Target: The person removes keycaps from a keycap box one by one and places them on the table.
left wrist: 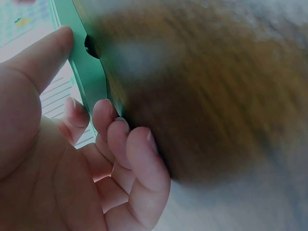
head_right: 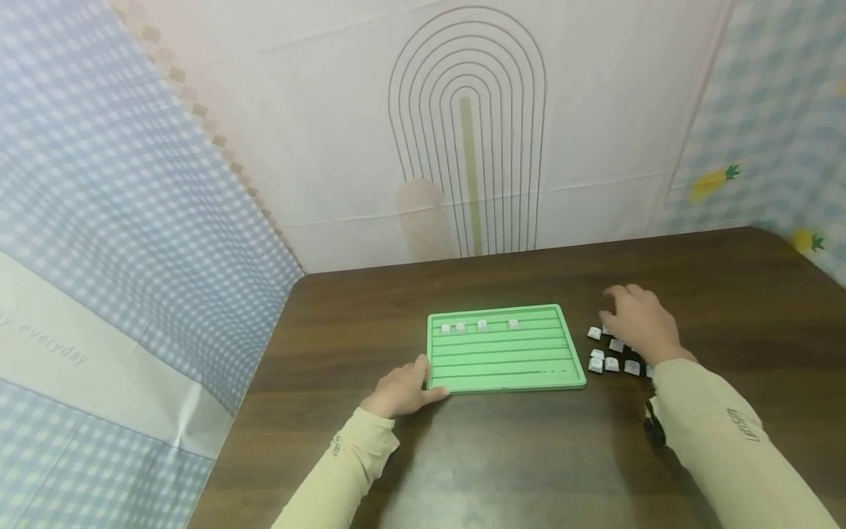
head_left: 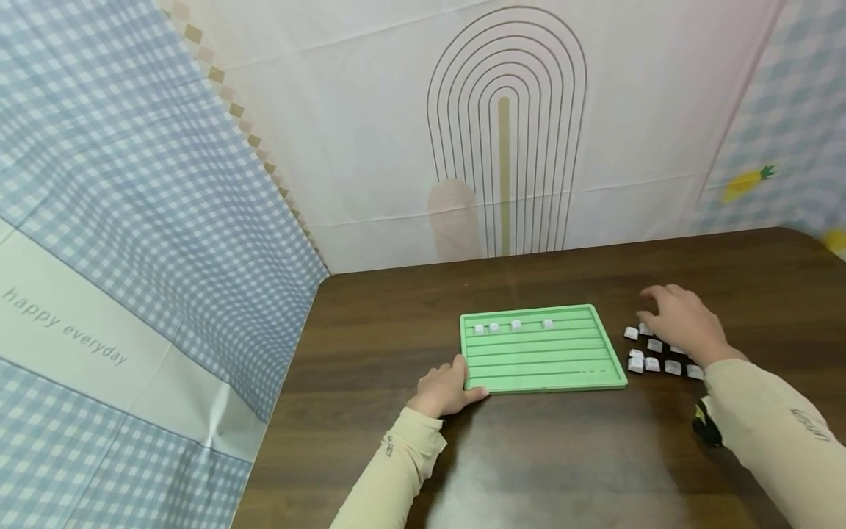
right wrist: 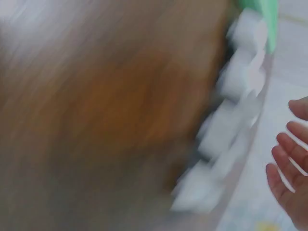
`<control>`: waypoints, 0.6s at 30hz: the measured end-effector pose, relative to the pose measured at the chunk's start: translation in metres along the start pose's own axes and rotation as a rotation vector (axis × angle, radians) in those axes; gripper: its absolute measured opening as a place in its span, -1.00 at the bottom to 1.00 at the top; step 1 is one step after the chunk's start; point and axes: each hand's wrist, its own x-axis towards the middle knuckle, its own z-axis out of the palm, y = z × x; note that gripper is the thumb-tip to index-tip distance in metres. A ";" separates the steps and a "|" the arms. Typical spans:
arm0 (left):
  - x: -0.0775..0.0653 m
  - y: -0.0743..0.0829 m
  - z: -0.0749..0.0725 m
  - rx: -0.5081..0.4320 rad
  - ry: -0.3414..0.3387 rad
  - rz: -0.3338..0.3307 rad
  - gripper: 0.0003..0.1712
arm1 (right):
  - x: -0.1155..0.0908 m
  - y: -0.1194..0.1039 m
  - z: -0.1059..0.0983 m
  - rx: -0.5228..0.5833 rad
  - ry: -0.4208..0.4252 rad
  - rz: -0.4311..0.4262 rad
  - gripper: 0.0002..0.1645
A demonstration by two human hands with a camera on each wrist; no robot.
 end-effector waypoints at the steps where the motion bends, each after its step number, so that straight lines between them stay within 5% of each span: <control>1: 0.000 0.000 0.000 0.000 0.003 0.000 -0.51 | 0.004 -0.009 0.002 0.003 0.007 -0.032 -0.43; 7: -0.001 0.001 -0.001 -0.002 0.001 -0.011 -0.52 | 0.026 -0.059 0.028 -0.007 -0.041 -0.214 -0.58; 12: -0.001 0.004 0.003 0.009 -0.015 -0.011 -0.51 | 0.032 -0.080 0.050 -0.054 -0.069 -0.272 -0.65; 18: -0.002 0.001 0.000 0.020 0.012 -0.028 -0.51 | 0.037 -0.096 0.058 -0.119 -0.008 -0.321 -0.76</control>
